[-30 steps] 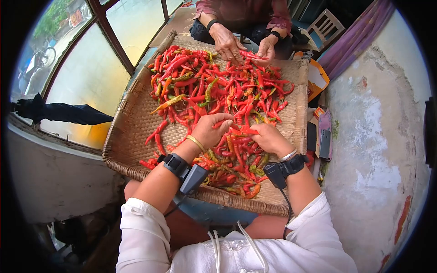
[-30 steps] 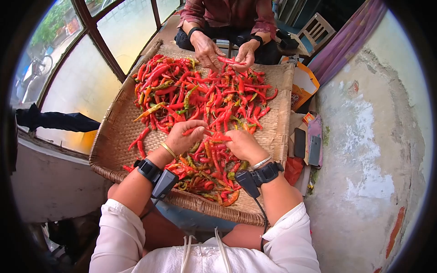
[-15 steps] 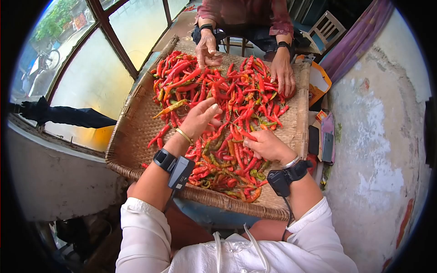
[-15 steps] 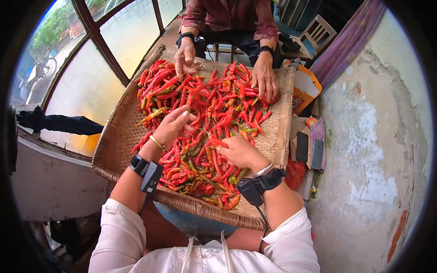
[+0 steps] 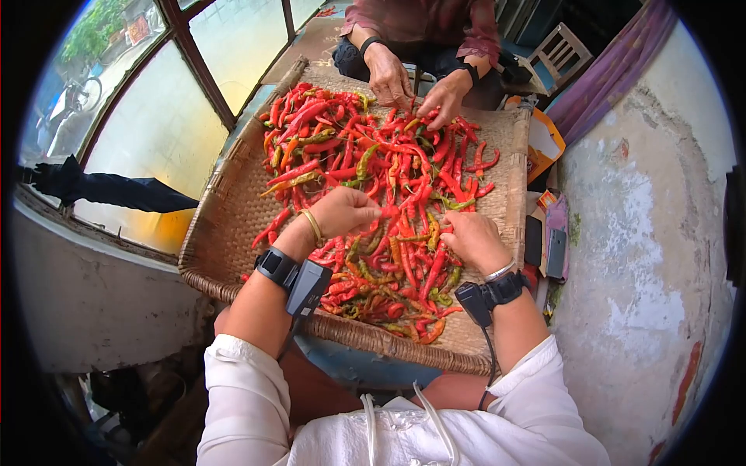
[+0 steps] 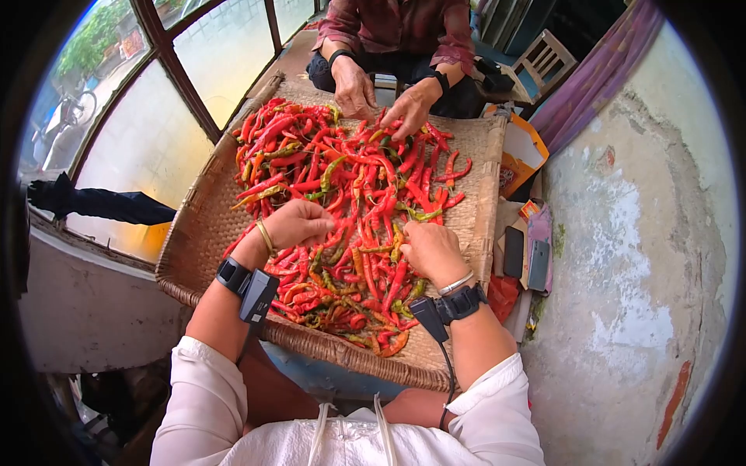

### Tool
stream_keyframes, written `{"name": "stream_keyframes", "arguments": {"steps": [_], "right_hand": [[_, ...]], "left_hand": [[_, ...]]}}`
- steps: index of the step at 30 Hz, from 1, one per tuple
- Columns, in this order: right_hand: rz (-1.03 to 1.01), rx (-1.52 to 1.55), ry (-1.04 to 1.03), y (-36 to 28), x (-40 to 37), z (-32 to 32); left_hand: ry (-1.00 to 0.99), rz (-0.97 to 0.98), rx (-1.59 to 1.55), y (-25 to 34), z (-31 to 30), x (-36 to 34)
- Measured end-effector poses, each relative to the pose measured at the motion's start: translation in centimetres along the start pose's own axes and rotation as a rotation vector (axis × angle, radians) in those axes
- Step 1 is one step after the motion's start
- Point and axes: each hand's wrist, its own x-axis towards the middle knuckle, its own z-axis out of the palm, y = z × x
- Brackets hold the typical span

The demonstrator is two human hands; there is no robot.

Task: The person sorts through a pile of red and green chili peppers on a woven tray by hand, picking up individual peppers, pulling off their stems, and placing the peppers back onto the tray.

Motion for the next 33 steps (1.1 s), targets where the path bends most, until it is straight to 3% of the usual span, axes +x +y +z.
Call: {"name": "stream_keyframes", "arguments": {"steps": [1,3,4,6,8,10,11,13,15,18,20,22,25,27,28,30,31,32,33], "right_hand": [[-0.044,-0.009,0.015,0.2,0.0,0.3],[-0.088,-0.019,0.029,0.5,0.1,1.0],[-0.125,-0.041,-0.056,0.7,0.2,1.5],[-0.167,-0.068,-0.142,1.1,0.5,2.0],[-0.203,-0.106,-0.183,1.4,0.5,2.2],[-0.178,-0.075,-0.267,1.0,0.5,1.4],[-0.151,-0.038,-0.349,0.8,0.5,1.2],[-0.151,-0.044,-0.420,0.2,0.7,1.4],[-0.153,-0.052,-0.490,0.2,0.8,1.8],[-0.265,0.054,-0.365,0.1,0.8,2.1],[0.010,0.719,-0.433,-1.1,0.4,0.4],[-0.049,0.825,-0.411,-1.0,0.5,0.4],[-0.016,0.960,-0.380,-0.9,0.6,0.3],[0.053,1.026,-0.213,-0.7,0.8,0.4],[0.056,1.026,-0.215,-0.5,0.9,0.5],[0.006,0.795,0.048,0.4,1.3,1.0],[-0.081,0.493,0.121,1.1,1.5,1.1],[-0.076,0.494,0.121,1.2,1.3,1.2],[-0.071,0.240,0.061,1.1,1.0,1.0]], "left_hand": [[-0.002,-0.001,-0.001,0.2,0.3,0.1],[0.417,0.391,-0.677,0.6,1.1,0.3],[0.419,0.391,-0.678,-0.2,1.2,0.8],[0.499,0.407,-0.221,-1.7,1.1,2.0],[0.515,0.360,0.011,-2.1,2.7,2.0],[0.188,0.150,-0.196,-2.1,3.8,1.9],[0.184,0.149,-0.197,-2.1,4.4,1.8],[0.010,0.225,0.132,-2.0,5.6,1.7],[-0.012,0.286,0.290,-1.9,6.4,1.2],[-0.022,0.376,0.396,-2.3,7.0,0.9],[-0.019,0.433,0.396,-1.8,7.0,0.6],[-0.228,0.117,0.121,-0.1,6.7,0.0],[-0.218,0.100,0.068,0.0,6.2,0.0],[-0.240,0.076,0.141,-0.1,5.3,0.4],[-0.260,0.050,0.213,-0.2,4.7,0.6],[-0.141,0.000,0.114,-0.1,3.7,0.5],[-0.062,0.041,-0.064,-0.7,3.0,1.1],[0.019,0.084,-0.242,-1.3,2.6,1.6],[0.181,0.175,-0.485,-0.3,2.8,1.2]]}}
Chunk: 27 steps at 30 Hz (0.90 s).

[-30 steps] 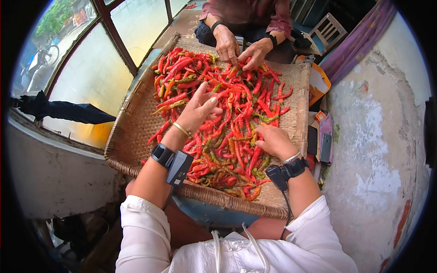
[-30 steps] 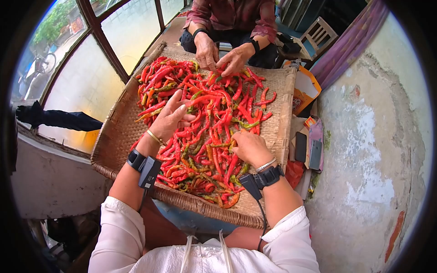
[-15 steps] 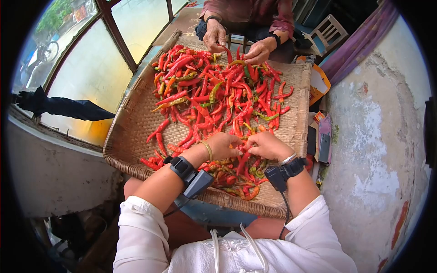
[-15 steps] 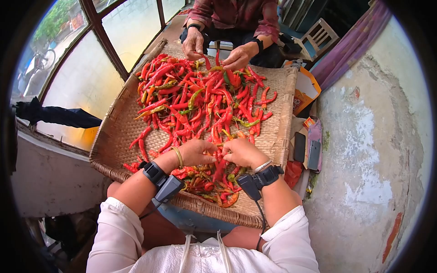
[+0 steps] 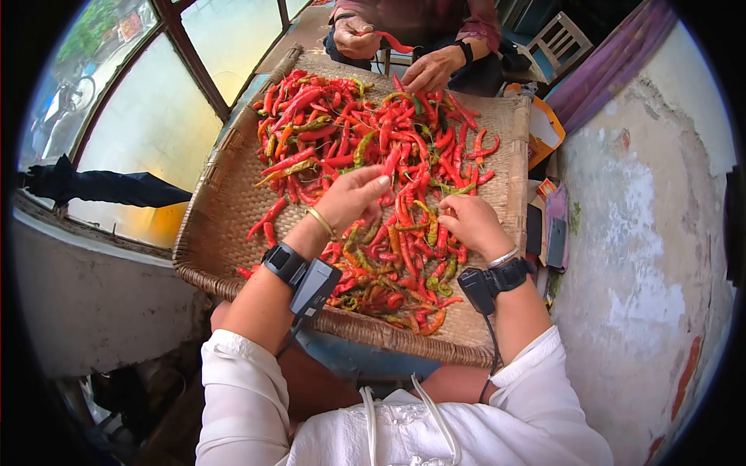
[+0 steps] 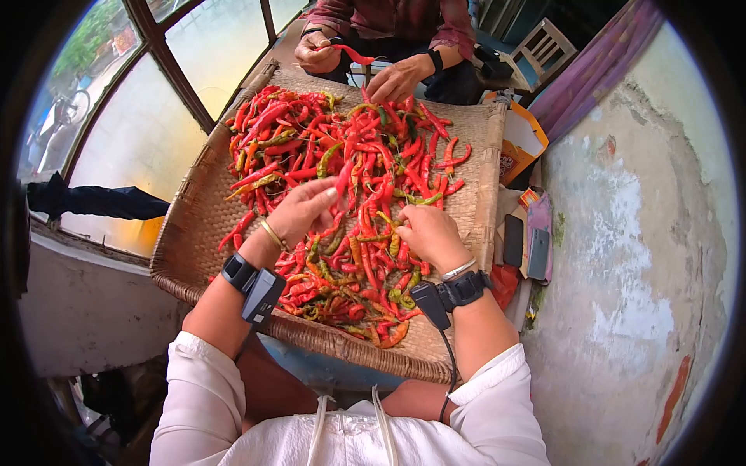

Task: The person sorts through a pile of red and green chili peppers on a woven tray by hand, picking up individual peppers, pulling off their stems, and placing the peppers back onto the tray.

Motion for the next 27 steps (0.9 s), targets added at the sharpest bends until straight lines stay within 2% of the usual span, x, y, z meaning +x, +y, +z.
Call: {"name": "stream_keyframes", "arguments": {"steps": [1,2,3,5,6,7,8,9,12,14,15,16,17,18,19,21,23,25,26,27], "right_hand": [[0.004,-0.253,-0.068,-0.1,-0.2,-0.1],[-0.083,-0.283,-0.038,0.5,-0.4,0.5],[-0.082,-0.283,-0.038,0.6,-0.4,1.0],[-0.103,-0.274,-0.081,0.5,-0.3,1.7],[-0.103,-0.274,-0.084,0.2,0.0,2.1],[0.025,-0.319,-0.073,-0.3,0.4,2.6],[0.153,-0.363,-0.060,-0.6,0.6,2.9],[0.154,-0.360,-0.059,-0.3,0.7,3.2],[0.064,-0.331,-0.063,0.1,1.1,3.3],[0.082,0.010,-0.079,0.1,1.6,2.8],[0.084,0.009,-0.083,-0.2,1.5,2.5],[0.137,0.355,-0.164,-0.8,1.3,2.1],[0.188,0.705,-0.239,-1.5,1.2,1.7],[0.174,0.867,-0.283,-2.3,0.8,1.5],[0.179,0.874,-0.279,-2.4,0.7,1.6],[0.183,0.961,-0.254,-2.4,0.6,1.8],[0.210,1.022,-0.221,-1.9,0.9,1.4],[0.163,0.871,-0.106,-1.2,1.0,0.5],[0.120,0.591,-0.057,-0.2,1.1,0.7],[0.121,0.592,-0.055,0.3,0.8,0.7]], "left_hand": [[0.161,0.110,-0.238,0.9,0.5,-0.3],[0.173,0.157,-0.218,0.8,0.0,0.0],[0.173,0.156,-0.218,0.5,0.0,0.1],[0.139,-0.002,-0.004,-0.4,0.1,0.4],[0.042,-0.096,0.061,-0.7,0.4,0.2],[0.043,-0.099,0.059,-1.5,0.7,0.1],[-0.062,-0.085,0.156,-2.6,1.1,0.2],[-0.167,-0.069,0.253,-3.4,1.4,0.3],[-0.259,0.016,0.434,-4.4,2.0,0.2],[-0.237,0.068,0.543,-4.1,2.2,-0.3],[-0.216,0.124,0.655,-3.7,2.4,-0.6],[-0.219,0.122,0.653,-3.6,2.6,-0.6],[-0.244,0.008,0.562,-3.5,2.9,-0.6],[-0.270,-0.109,0.474,-3.1,3.1,-0.8],[-0.277,-0.114,0.478,-2.5,3.1,-0.8],[-0.367,-0.292,0.490,-1.3,2.9,-0.9],[-0.340,-0.248,0.426,-1.6,2.3,-0.8],[-0.438,-0.282,0.634,0.0,1.5,-0.6],[-0.383,-0.305,0.677,0.5,1.2,-0.4],[-0.385,-0.305,0.678,0.8,0.9,-0.3]]}}
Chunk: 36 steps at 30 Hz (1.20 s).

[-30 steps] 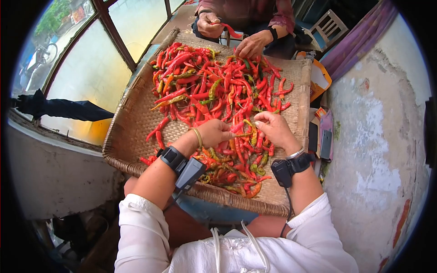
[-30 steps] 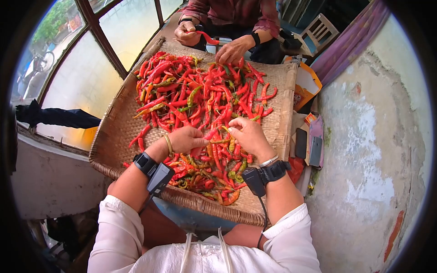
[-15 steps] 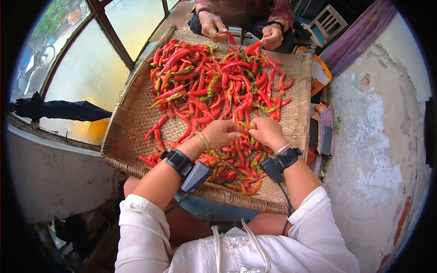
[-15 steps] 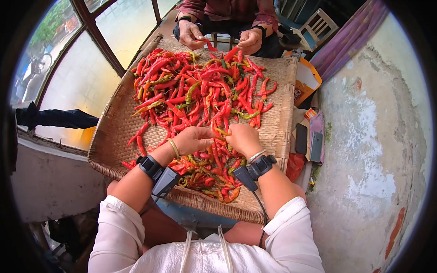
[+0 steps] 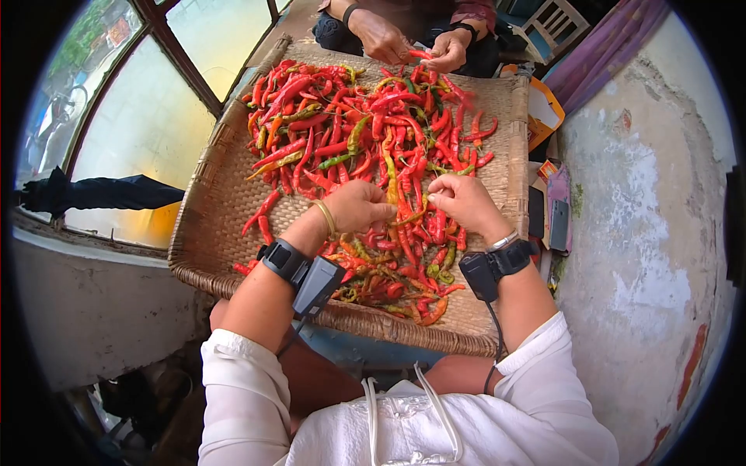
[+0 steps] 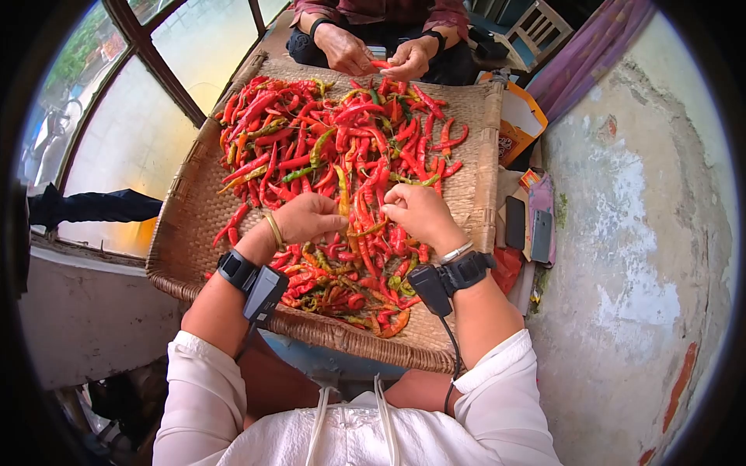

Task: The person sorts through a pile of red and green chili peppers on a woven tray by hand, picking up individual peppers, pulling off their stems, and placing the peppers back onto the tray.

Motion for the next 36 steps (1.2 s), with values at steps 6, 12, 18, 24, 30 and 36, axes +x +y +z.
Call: {"name": "stream_keyframes", "arguments": {"steps": [6,12,18,24,30,36], "right_hand": [[-0.240,-0.994,-0.174,2.0,-0.8,0.6],[-0.100,-0.879,-0.154,1.9,-1.2,1.3],[-0.063,-0.641,0.057,0.8,-0.7,2.4],[-0.094,0.295,0.105,-0.4,-1.2,3.3],[-0.161,0.295,0.072,-0.8,-0.9,3.8],[-0.353,-0.581,0.133,1.0,-0.3,3.2]], "left_hand": [[0.655,0.574,-0.739,0.7,-0.5,-0.2],[0.256,0.244,-0.356,-2.0,2.6,2.2],[0.194,0.228,-0.162,-1.5,3.8,1.9],[0.031,0.189,-0.346,-0.2,3.9,1.1],[0.038,0.106,-0.609,-0.5,3.8,1.0],[0.491,0.305,-0.680,-0.4,0.3,1.0]]}}
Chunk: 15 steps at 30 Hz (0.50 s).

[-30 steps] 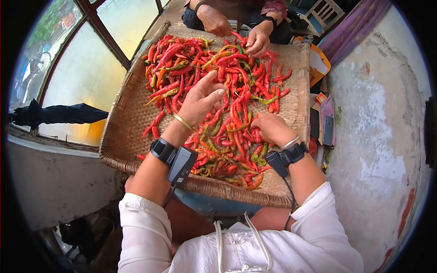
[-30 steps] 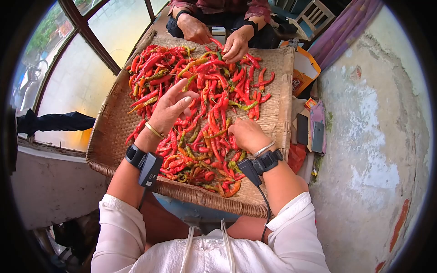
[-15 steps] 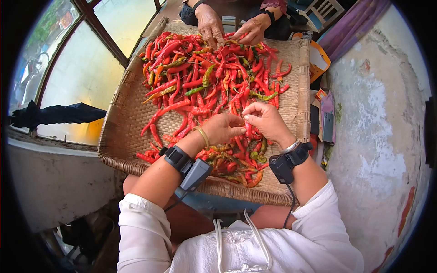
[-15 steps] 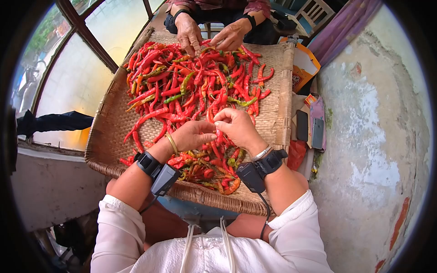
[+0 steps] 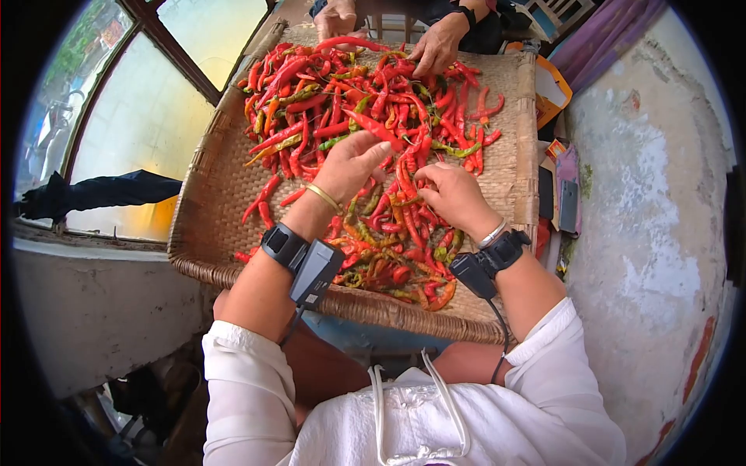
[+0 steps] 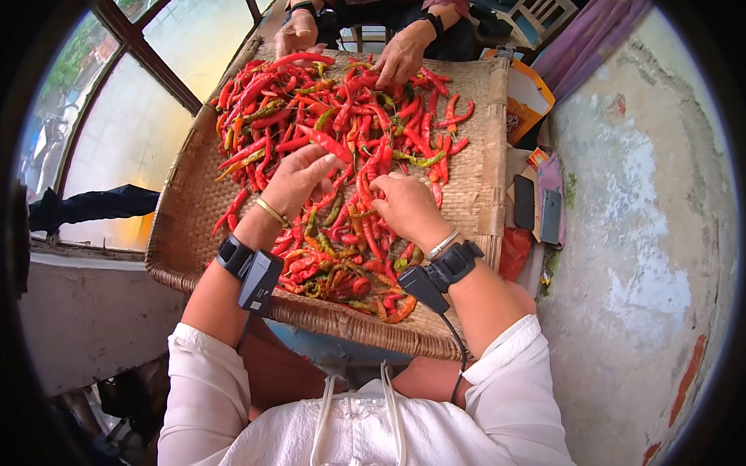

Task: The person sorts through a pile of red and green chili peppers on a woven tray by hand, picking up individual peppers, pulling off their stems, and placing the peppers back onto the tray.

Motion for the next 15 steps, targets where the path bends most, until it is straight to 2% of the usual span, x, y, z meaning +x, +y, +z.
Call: {"name": "stream_keyframes", "arguments": {"steps": [2,4,6,7,8,10,11,12,13,14,15], "right_hand": [[-0.019,-0.116,-0.030,0.5,-0.4,0.7],[-0.096,-0.304,-0.117,0.9,-0.6,1.5],[-0.127,-0.315,-0.091,0.9,-0.6,1.5],[-0.156,-0.327,-0.064,0.8,-0.5,1.4],[-0.156,-0.326,-0.063,0.6,-0.4,1.1],[-0.042,-0.133,-0.088,-0.1,0.0,-0.2],[-0.043,-0.134,-0.084,-0.4,0.1,-0.8],[0.040,0.060,-0.116,-0.7,0.3,-1.4],[0.123,0.254,-0.146,-0.8,0.4,-1.8],[0.123,0.253,-0.140,-0.9,0.4,-2.0],[0.298,0.591,-0.185,-1.1,0.3,-2.2]], "left_hand": [[0.233,0.305,0.122,-0.3,-0.1,0.6],[0.263,0.302,0.181,-0.8,-0.4,0.7],[0.031,0.061,0.228,-1.4,-0.1,0.3],[-0.070,-0.010,0.258,-1.3,0.2,-0.1],[-0.069,-0.010,0.259,-1.7,0.6,-0.3],[-0.104,0.125,0.468,-1.9,1.5,-0.8],[-0.154,-0.010,0.377,-1.6,1.5,-1.0],[-0.155,-0.006,0.380,-1.6,1.5,-1.2],[-0.168,-0.013,0.256,-1.7,1.6,-1.2],[-0.181,-0.020,0.133,-1.8,1.7,-1.3],[-0.205,0.007,0.137,-2.0,1.8,-1.3]]}}
